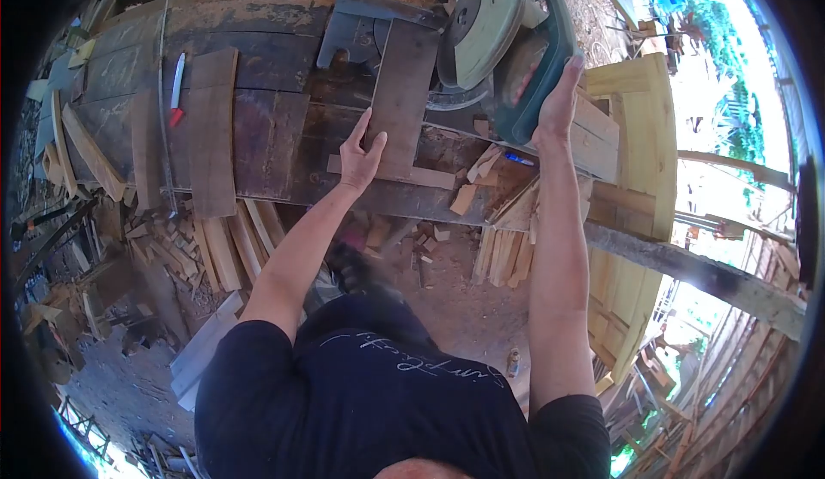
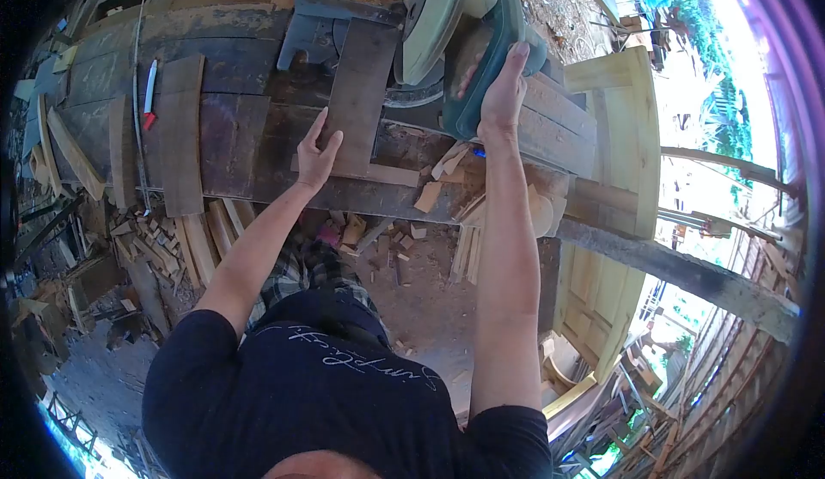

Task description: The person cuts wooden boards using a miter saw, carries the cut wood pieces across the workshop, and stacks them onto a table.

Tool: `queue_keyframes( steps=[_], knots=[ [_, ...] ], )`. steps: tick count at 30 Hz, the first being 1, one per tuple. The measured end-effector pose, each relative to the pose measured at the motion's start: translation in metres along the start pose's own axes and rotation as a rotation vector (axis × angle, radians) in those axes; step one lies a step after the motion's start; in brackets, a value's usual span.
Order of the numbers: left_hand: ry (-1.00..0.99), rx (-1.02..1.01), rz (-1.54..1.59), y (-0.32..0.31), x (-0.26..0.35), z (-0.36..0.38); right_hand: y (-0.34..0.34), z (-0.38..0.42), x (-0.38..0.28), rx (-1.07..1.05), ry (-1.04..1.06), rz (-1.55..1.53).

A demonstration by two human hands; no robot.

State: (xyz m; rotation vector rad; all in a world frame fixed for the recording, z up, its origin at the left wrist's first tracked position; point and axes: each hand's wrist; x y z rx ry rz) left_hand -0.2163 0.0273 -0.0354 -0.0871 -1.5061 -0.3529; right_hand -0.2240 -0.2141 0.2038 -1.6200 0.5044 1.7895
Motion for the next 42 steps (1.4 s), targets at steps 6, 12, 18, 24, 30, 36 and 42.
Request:
queue_keyframes(
  steps=[6,12,18,24,30,36,42],
  knots=[
    [-0.010,0.009,-0.027,0.001,0.002,0.000,-0.005,0.002,-0.008,0.002,-0.007,0.014],
    [-0.015,0.008,-0.018,-0.001,0.001,0.000,-0.001,0.001,0.001,-0.017,0.020,-0.004],
    [-0.025,0.011,-0.040,0.000,0.006,0.001,0.001,0.003,0.011,0.003,0.037,-0.053],
    [-0.010,-0.011,-0.026,-0.001,0.001,0.001,0.003,0.004,0.018,0.013,0.041,-0.058],
    [-0.007,-0.008,-0.022,-0.001,0.003,0.001,0.005,0.005,0.023,-0.013,0.066,-0.063],
    [0.022,-0.018,0.026,-0.001,0.006,0.001,0.004,0.009,0.028,0.002,0.077,-0.064],
    [-0.019,-0.002,-0.005,-0.001,-0.003,-0.001,0.007,0.008,0.037,-0.009,0.090,-0.079]
  ],
)
Point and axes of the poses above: each hand's wrist, its own z-axis away from the middle knuckle, its own y-axis out of the back of the hand, x = y × z, and after that the axes turned 11 degrees about -z, right-handed
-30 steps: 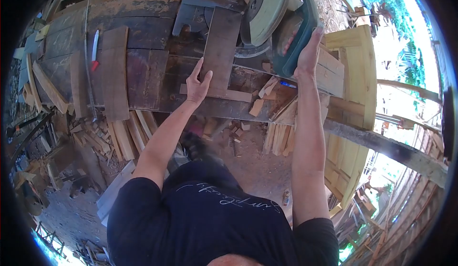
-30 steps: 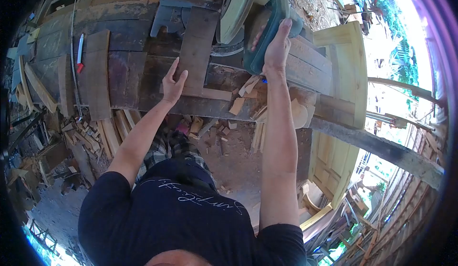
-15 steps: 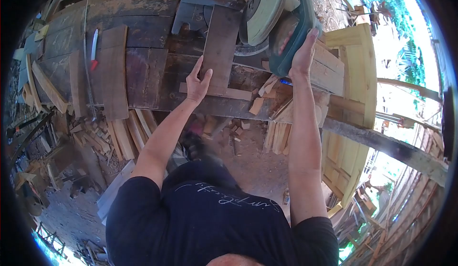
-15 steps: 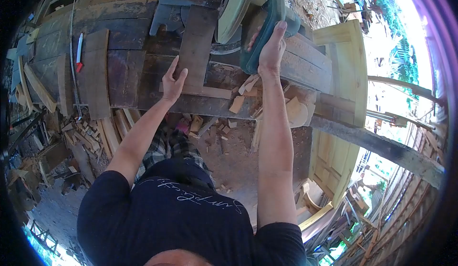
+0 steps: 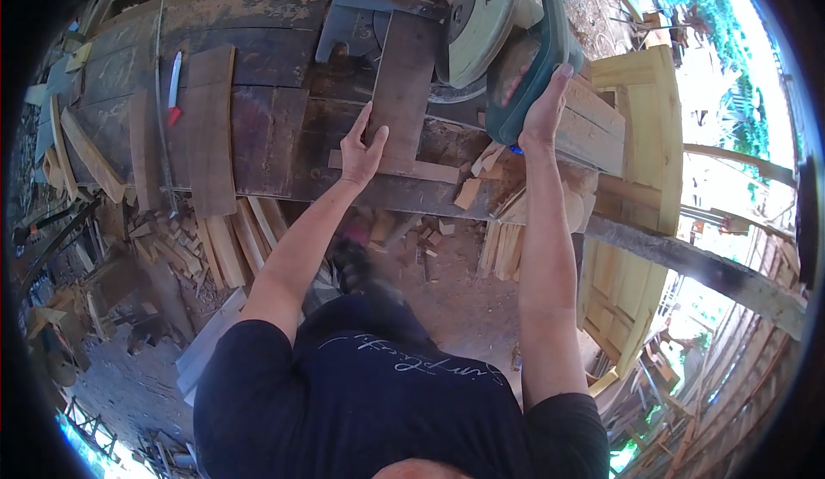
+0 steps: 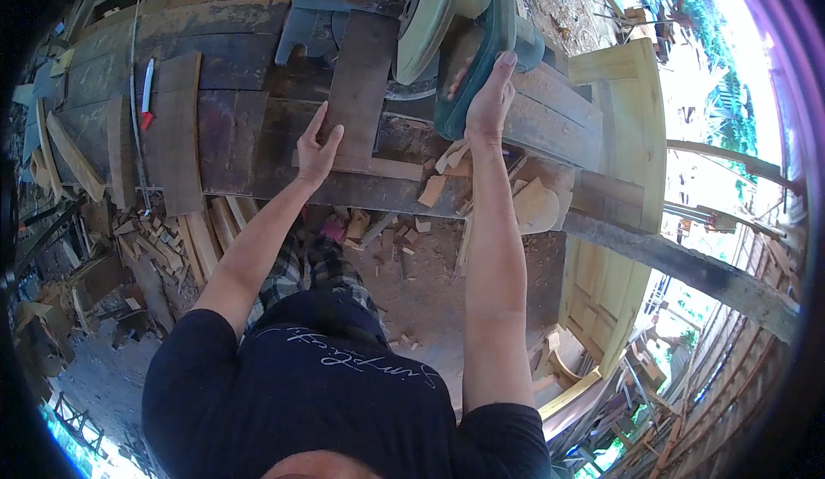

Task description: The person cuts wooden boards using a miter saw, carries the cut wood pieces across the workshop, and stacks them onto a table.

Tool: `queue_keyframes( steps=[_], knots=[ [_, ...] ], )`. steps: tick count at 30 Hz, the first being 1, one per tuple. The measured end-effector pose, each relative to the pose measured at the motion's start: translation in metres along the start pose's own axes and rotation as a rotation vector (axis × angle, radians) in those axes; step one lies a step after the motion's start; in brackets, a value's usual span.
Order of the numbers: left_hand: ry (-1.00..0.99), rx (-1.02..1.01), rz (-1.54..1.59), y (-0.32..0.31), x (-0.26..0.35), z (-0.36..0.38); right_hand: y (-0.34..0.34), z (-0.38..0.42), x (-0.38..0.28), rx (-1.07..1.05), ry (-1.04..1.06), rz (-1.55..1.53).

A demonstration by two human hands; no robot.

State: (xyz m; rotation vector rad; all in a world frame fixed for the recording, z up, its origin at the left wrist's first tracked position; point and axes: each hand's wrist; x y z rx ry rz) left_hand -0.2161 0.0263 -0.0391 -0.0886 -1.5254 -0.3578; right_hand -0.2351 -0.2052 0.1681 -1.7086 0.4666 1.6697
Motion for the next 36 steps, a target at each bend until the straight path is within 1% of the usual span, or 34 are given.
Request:
queue_keyframes(
  steps=[8,10,12,15,19,20,22,23,24,25,26,27,28,29,31,32,34,35,36],
  knots=[
    [0.006,-0.003,0.001,0.002,0.004,0.000,0.003,0.005,0.014,-0.004,0.046,-0.005],
    [0.036,-0.013,-0.006,0.003,0.009,0.001,0.003,0.008,0.019,-0.002,0.055,-0.004],
    [0.033,-0.009,0.000,0.001,0.004,0.001,0.003,0.011,0.025,0.035,0.072,0.024],
    [0.031,-0.009,0.027,0.002,0.000,0.000,0.006,0.010,0.032,0.020,0.074,-0.016],
    [0.031,-0.011,0.042,0.001,0.008,0.001,0.011,0.014,0.046,0.009,0.126,0.057],
    [0.020,-0.009,0.044,0.002,0.006,0.002,0.012,0.015,0.048,0.005,0.136,0.055],
    [-0.051,0.013,-0.062,0.003,0.006,0.001,0.014,0.012,0.050,-0.006,0.133,0.044],
    [-0.068,0.011,-0.059,0.006,0.009,0.001,0.010,0.014,0.044,-0.005,0.134,0.029],
    [0.004,-0.019,0.026,0.008,0.012,0.001,0.008,0.012,0.035,-0.001,0.153,0.024],
    [0.078,-0.052,0.108,0.011,0.015,0.001,0.006,0.010,0.026,0.003,0.121,0.013],
    [0.063,-0.058,0.106,0.016,0.019,0.001,0.003,0.008,0.016,0.007,0.085,0.002],
    [0.065,-0.059,0.185,0.020,0.022,0.003,-0.001,0.005,0.002,0.011,0.094,-0.005],
    [0.068,-0.060,0.264,0.026,0.026,0.006,-0.004,-0.003,-0.016,-0.008,0.027,-0.009],
    [0.058,-0.064,0.259,0.031,0.026,0.008,-0.009,-0.010,-0.036,-0.028,-0.040,-0.013],
    [0.075,-0.067,0.378,0.041,0.024,0.015,-0.021,-0.024,-0.076,-0.041,-0.077,0.039],
    [0.070,-0.069,0.372,0.048,0.026,0.020,-0.027,-0.032,-0.094,-0.040,-0.074,0.032],
    [0.139,-0.107,0.428,0.062,0.030,0.030,-0.036,-0.051,-0.125,0.006,-0.127,0.348],
    [0.137,-0.106,0.423,0.069,0.032,0.034,-0.037,-0.060,-0.134,0.005,-0.128,0.343],
    [0.167,-0.119,0.421,0.074,0.035,0.039,-0.036,-0.071,-0.142,-0.008,-0.067,0.419]
  ],
)
Point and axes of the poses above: each hand's wrist, its own z-axis away from the middle knuckle, its own y-axis out of the back of the hand, x = y × z, and after that the axes turned 11 degrees about -z, right-handed
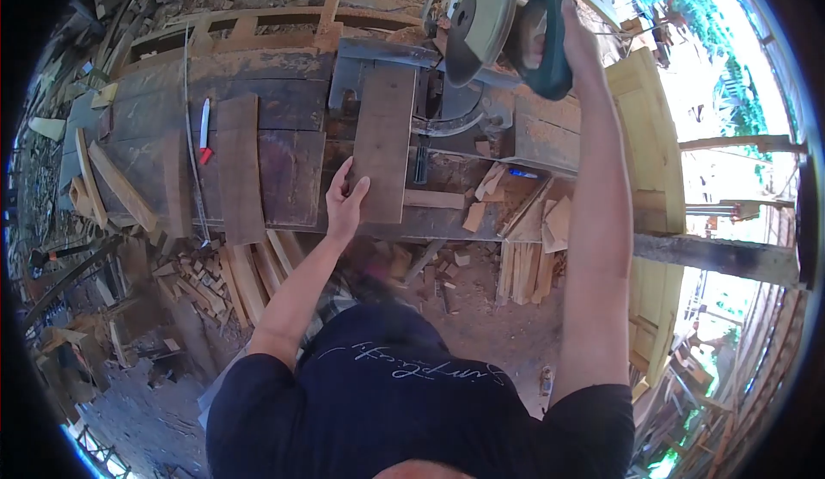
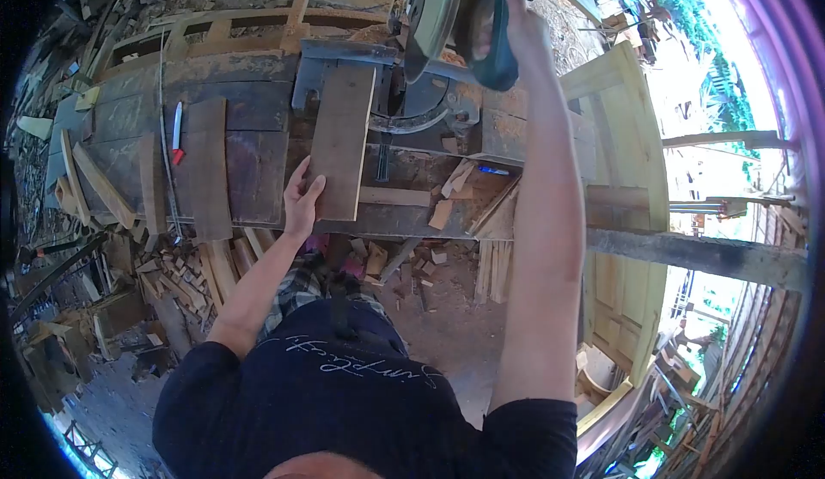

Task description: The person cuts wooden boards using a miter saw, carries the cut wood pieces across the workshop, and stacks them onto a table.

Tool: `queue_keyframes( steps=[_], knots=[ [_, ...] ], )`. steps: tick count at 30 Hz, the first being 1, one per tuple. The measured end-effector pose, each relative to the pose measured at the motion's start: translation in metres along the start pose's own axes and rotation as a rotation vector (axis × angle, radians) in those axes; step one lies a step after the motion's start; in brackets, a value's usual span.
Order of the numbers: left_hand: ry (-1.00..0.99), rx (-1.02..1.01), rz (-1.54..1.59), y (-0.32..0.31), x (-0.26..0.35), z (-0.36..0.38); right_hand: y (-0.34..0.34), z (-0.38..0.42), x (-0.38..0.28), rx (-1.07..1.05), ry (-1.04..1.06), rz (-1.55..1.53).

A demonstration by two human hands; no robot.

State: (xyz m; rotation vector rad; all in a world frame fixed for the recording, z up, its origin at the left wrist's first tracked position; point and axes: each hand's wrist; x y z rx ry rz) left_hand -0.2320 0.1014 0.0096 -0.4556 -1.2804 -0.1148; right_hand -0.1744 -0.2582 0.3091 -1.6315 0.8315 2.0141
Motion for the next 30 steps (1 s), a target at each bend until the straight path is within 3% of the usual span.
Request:
queue_keyframes(
  steps=[2,4,6,8,10,12,13,14,16,17,18,19,21,23,24,26,28,30],
  knots=[
    [0.033,-0.001,0.000,0.004,0.008,0.010,0.012,-0.028,-0.006,-0.002,0.060,0.077],
    [0.025,0.045,0.010,0.006,0.017,0.021,0.026,-0.058,0.001,0.038,0.196,0.388],
    [0.041,0.051,0.044,0.010,0.023,0.030,0.020,-0.035,-0.005,0.107,0.199,0.420],
    [0.055,0.063,0.078,0.013,0.031,0.040,0.017,-0.010,-0.005,0.257,0.390,0.644],
    [0.116,0.050,0.155,0.017,0.039,0.053,0.018,0.035,-0.011,0.153,0.437,0.723],
    [0.088,0.111,0.091,0.025,0.035,0.065,0.008,0.090,0.020,0.311,0.727,0.468],
    [0.068,0.136,0.031,0.030,0.034,0.071,0.004,0.122,0.034,0.348,0.726,0.534],
    [0.058,0.179,0.027,0.033,0.038,0.077,-0.019,0.155,0.054,0.267,0.771,0.172],
    [0.115,0.137,0.067,0.037,0.046,0.091,-0.048,0.214,0.109,0.121,0.405,0.146],
    [0.117,0.149,0.064,0.040,0.042,0.095,-0.063,0.223,0.158,-0.054,0.210,-0.080],
    [0.113,0.168,0.060,0.042,0.043,0.101,-0.091,0.242,0.170,-0.139,-0.205,-0.245],
    [0.100,0.182,0.034,0.043,0.044,0.105,-0.108,0.254,0.200,-0.296,-0.380,-0.316],
    [0.060,0.201,-0.004,0.050,0.039,0.108,-0.144,0.265,0.243,-0.445,-0.497,-0.535],
    [0.040,0.242,-0.021,0.057,0.042,0.108,-0.178,0.270,0.236,-0.384,-0.490,-0.529],
    [0.025,0.269,-0.035,0.061,0.044,0.108,-0.195,0.269,0.232,-0.309,-0.479,-0.520],
    [-0.044,0.321,-0.144,0.074,0.045,0.102,-0.225,0.263,0.236,-0.329,-0.425,-0.522],
    [-0.110,0.375,-0.254,0.095,0.052,0.094,-0.253,0.259,0.242,-0.390,-0.267,-0.337],
    [-0.135,0.415,-0.464,0.120,0.066,0.080,-0.287,0.252,0.245,-0.433,-0.278,-0.396]
  ],
)
Point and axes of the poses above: each hand's wrist, its own z-axis away from the middle knuckle, its own y-axis out of the back of the hand, x = y × z, and after that the axes turned 11 degrees about -z, right-handed
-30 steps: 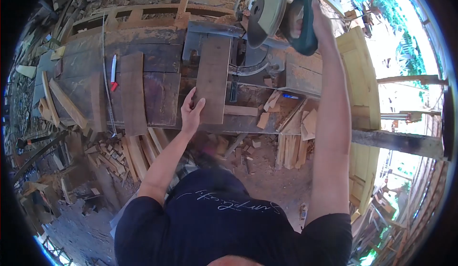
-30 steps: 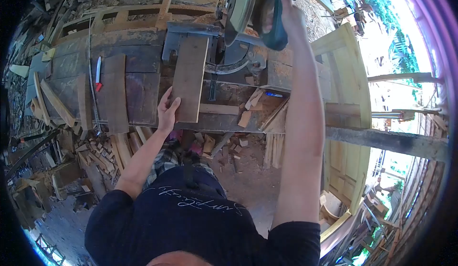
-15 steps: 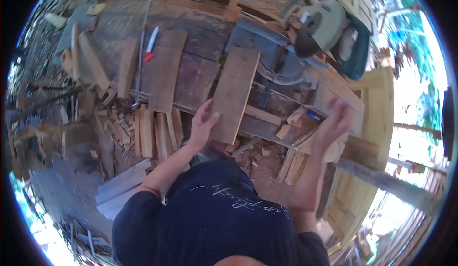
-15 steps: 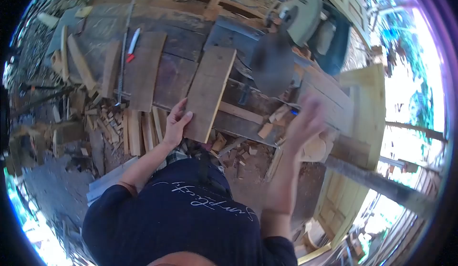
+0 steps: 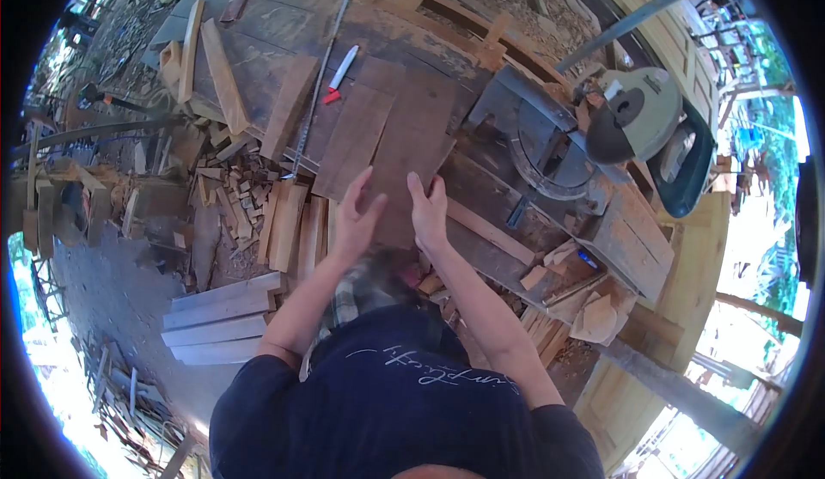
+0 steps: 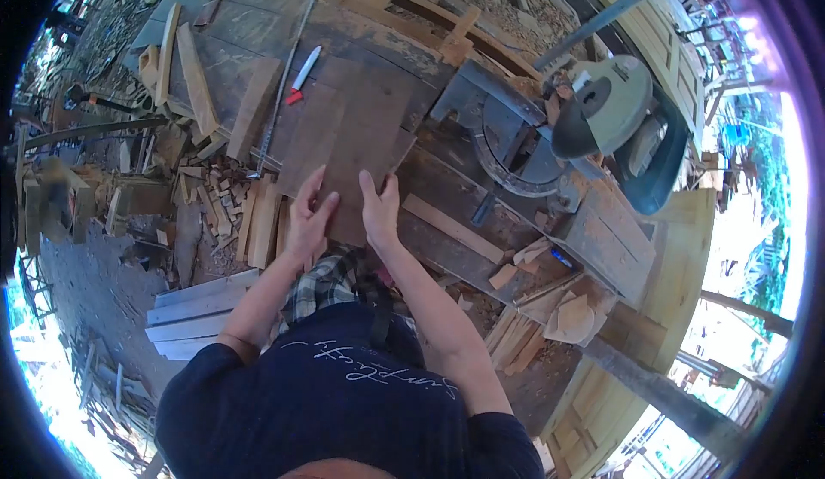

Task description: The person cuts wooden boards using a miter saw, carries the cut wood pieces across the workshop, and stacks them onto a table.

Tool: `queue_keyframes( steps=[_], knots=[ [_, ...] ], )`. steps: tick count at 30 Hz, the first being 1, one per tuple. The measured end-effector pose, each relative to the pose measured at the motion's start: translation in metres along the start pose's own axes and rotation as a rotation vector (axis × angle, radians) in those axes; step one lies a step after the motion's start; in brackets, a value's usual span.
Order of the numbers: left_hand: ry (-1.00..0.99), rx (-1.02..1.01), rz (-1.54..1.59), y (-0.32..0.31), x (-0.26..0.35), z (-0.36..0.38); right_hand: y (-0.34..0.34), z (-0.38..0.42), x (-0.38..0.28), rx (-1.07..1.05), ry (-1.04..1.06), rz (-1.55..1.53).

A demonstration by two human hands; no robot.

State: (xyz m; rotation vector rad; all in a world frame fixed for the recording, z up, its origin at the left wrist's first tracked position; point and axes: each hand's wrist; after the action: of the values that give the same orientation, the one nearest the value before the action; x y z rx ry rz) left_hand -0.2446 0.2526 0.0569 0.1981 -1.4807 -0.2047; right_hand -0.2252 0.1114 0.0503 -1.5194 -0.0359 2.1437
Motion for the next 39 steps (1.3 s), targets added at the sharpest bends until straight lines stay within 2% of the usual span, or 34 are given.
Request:
queue_keyframes(
  steps=[2,4,5,7,8,9,10,11,12,13,14,15,17,18,20,22,23,25,26,28,30,31,32,33,34,35,36,37,39],
  knots=[
    [-0.016,0.046,0.006,0.016,-0.001,-0.025,-0.030,-0.018,0.002,-0.039,0.088,-0.049],
    [-0.001,0.142,-0.206,0.034,0.010,-0.047,-0.051,-0.039,0.011,-0.056,0.091,-0.035],
    [0.002,0.153,-0.210,0.041,0.003,-0.056,-0.059,-0.047,0.018,-0.053,0.097,-0.023],
    [-0.075,0.150,-0.624,0.055,-0.013,-0.073,-0.066,-0.059,0.032,-0.026,0.065,0.037],
    [-0.071,0.154,-0.625,0.060,-0.016,-0.083,-0.070,-0.061,0.032,0.013,0.038,0.097],
    [-0.152,0.236,-0.645,0.065,-0.019,-0.094,-0.072,-0.062,0.032,0.011,0.036,0.100],
    [-0.232,0.318,-0.661,0.068,-0.022,-0.105,-0.070,-0.060,0.031,0.030,0.057,0.317],
    [-0.228,0.320,-0.656,0.069,-0.025,-0.121,-0.070,-0.056,0.028,0.050,0.079,0.536],
    [-0.240,0.346,-0.779,0.071,-0.028,-0.139,-0.069,-0.050,0.027,0.049,0.081,0.543],
    [-0.254,0.374,-0.899,0.071,-0.030,-0.155,-0.068,-0.045,0.025,0.098,0.312,0.834],
    [-0.257,0.381,-0.888,0.072,-0.031,-0.168,-0.070,-0.046,0.020,0.149,0.552,1.122],
    [-0.260,0.383,-0.997,0.071,-0.032,-0.181,-0.076,-0.052,0.006,0.151,0.565,1.130],
    [-0.255,0.388,-1.096,0.068,-0.036,-0.198,-0.084,-0.061,-0.019,-0.071,0.815,1.035],
    [-0.261,0.360,-1.170,0.067,-0.039,-0.202,-0.092,-0.075,-0.022,-0.076,0.813,1.044],
    [-0.259,0.323,-1.250,0.064,-0.050,-0.207,-0.123,-0.125,-0.024,-0.409,0.962,0.912],
    [-0.300,0.368,-1.264,0.061,-0.058,-0.212,-0.159,-0.167,-0.022,-0.547,1.034,1.037],
    [-0.315,0.328,-1.245,0.062,-0.060,-0.212,-0.173,-0.185,-0.015,-0.550,1.037,1.026],
    [-0.338,0.309,-1.314,0.063,-0.063,-0.215,-0.195,-0.212,0.000,-0.675,0.940,1.489],
    [-0.359,0.286,-1.373,0.065,-0.063,-0.216,-0.199,-0.221,0.009,-0.677,0.951,1.481],
    [-0.328,0.236,-1.343,0.074,-0.057,-0.211,-0.203,-0.237,0.019,-0.814,0.890,1.527],
    [-0.277,0.328,-1.003,0.081,-0.046,-0.195,-0.199,-0.242,0.006,-0.870,0.968,1.447],
    [-0.272,0.333,-1.000,0.085,-0.038,-0.183,-0.195,-0.239,-0.001,-0.919,1.034,1.368],
    [-0.268,0.343,-0.859,0.089,-0.027,-0.173,-0.195,-0.227,-0.015,-0.925,1.041,1.372],
    [-0.263,0.355,-0.714,0.091,-0.021,-0.164,-0.194,-0.207,-0.032,-0.759,0.990,1.055],
    [-0.260,0.363,-0.704,0.088,-0.018,-0.157,-0.189,-0.185,-0.048,-0.593,0.918,0.746],
    [-0.138,0.324,-0.418,0.083,-0.015,-0.151,-0.181,-0.165,-0.062,-0.599,0.922,0.756],
    [-0.016,0.272,-0.133,0.079,-0.012,-0.146,-0.169,-0.144,-0.073,-0.617,0.655,0.434],
    [-0.016,0.264,-0.129,0.074,-0.008,-0.144,-0.159,-0.128,-0.080,-0.608,0.387,0.112],
    [-0.017,0.243,-0.069,0.064,0.003,-0.138,-0.138,-0.108,-0.083,-0.555,0.396,0.090]
  ],
)
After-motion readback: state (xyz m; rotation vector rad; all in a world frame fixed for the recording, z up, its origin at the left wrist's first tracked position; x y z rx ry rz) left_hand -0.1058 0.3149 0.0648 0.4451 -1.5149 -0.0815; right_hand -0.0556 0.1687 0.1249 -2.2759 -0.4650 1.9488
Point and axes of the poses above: each hand's wrist, its own z-axis away from the middle knuckle, its own y-axis out of the back of the hand, x = y × z, and after that the axes turned 11 degrees about -z, right-handed
